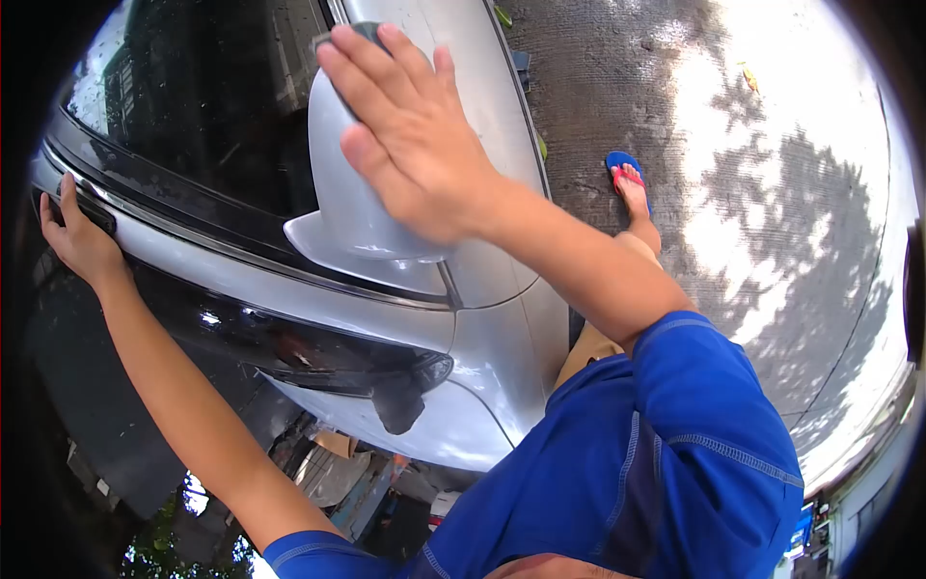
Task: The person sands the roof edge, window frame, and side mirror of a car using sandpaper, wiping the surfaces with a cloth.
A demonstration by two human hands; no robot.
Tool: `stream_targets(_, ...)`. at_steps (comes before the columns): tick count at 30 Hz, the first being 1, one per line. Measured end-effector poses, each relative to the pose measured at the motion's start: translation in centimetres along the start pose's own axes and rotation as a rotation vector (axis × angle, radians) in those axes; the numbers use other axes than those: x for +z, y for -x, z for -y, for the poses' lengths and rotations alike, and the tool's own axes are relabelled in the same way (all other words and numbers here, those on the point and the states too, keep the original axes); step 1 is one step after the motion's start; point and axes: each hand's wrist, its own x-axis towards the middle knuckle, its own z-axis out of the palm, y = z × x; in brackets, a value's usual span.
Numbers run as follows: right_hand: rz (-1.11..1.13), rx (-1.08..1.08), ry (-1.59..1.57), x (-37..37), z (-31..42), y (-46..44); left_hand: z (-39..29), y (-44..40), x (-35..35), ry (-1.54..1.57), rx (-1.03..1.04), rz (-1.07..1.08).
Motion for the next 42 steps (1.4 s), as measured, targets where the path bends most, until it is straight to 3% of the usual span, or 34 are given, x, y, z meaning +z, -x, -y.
stream_targets(1,-0.038,-0.045,0.007,-0.4,-0.8,-2.1,-0.1,-0.7,0.3,0.0,0.016,-0.035)
stream_targets(3,0.063,-0.274,0.088,1.5,-2.0,2.7,0.1,-1.0,0.2,0.041,0.001,-0.065)
stream_targets(5,-0.007,-0.21,0.269,-1.7,-2.1,-5.9,0.3,-0.7,0.1,0.019,0.04,-0.03)
stream_targets(9,0.169,-0.333,0.145,-0.8,-0.8,-0.2,0.0,-0.5,0.2,0.05,-0.007,-0.047)
stream_targets(11,0.299,-0.255,0.05,0.4,-1.8,2.2,0.5,-0.9,-0.1,-0.021,0.089,-0.039)
stream_targets(18,0.241,-0.447,0.108,-2.2,-3.2,-1.8,0.5,-0.5,0.0,0.063,0.059,-0.055)
stream_targets(21,0.035,-0.199,0.104,-2.4,-3.8,-8.1,0.9,-0.3,-0.5,0.019,0.049,-0.057)
stream_targets(25,-0.149,0.005,-0.208,-1.9,-3.2,-5.9,-5.6,3.6,0.9,-0.414,0.578,-0.122)
stream_targets(28,-0.136,0.178,-0.443,-3.2,-4.5,-6.8,-13.8,9.1,4.7,-0.069,0.763,0.636)
stream_targets(29,-0.124,0.229,-0.533,-4.0,-5.3,-6.9,-16.7,10.2,6.2,-0.196,0.892,0.849)
stream_targets(32,0.117,0.697,-1.168,-8.5,-8.6,-4.7,-18.8,13.1,11.7,-0.257,0.795,1.134)
stream_targets(34,0.015,0.771,-1.257,-9.7,-10.5,-2.2,-19.7,12.8,15.0,-0.436,0.785,1.301)
stream_targets(37,-0.127,0.867,-1.373,-10.9,-9.7,-1.6,-25.0,12.7,18.9,-0.953,0.62,1.715)
stream_targets(41,-0.049,0.755,-1.148,-10.5,-9.0,-4.1,-21.2,16.1,12.9,-0.611,0.903,1.068)
stream_targets(42,0.001,0.693,-1.043,-9.8,-8.8,-5.0,-20.9,16.9,11.0,-0.599,0.856,1.075)
